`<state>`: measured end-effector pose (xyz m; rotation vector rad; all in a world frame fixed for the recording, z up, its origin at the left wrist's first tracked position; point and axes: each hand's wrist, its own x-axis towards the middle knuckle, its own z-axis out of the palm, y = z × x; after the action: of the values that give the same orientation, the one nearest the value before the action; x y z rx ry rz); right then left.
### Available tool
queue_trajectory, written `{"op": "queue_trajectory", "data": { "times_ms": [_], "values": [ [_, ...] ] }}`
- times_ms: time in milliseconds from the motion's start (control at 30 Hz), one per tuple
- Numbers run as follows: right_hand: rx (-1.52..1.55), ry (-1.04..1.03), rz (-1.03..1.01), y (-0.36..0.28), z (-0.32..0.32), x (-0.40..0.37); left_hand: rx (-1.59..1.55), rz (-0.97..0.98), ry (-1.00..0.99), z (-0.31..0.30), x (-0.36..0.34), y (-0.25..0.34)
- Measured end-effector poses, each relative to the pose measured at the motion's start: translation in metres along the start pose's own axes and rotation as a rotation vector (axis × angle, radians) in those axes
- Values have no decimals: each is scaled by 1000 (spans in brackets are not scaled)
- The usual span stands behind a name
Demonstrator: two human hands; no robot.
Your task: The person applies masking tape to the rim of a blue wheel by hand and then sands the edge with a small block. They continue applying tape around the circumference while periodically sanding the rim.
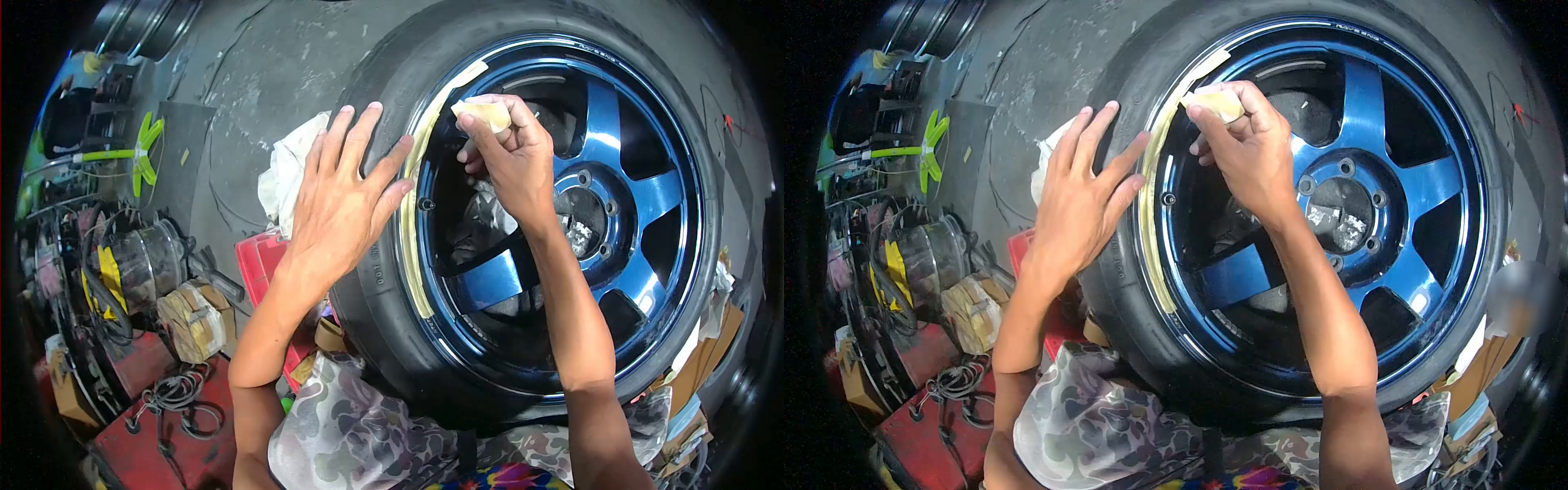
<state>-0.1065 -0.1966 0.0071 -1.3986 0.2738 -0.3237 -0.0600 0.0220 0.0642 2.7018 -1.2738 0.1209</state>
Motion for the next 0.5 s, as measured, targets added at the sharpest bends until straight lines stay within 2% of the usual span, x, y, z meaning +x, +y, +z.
{"op": "queue_trajectory", "data": {
  "times_ms": [200,500],
  "values": [
    [-4,15,-8,2,1,-1,-5,-44,-30,-3,-17,4],
    [-56,31,-93,5,3,-1,-63,-5,90,7,-17,-4]
  ]
}}
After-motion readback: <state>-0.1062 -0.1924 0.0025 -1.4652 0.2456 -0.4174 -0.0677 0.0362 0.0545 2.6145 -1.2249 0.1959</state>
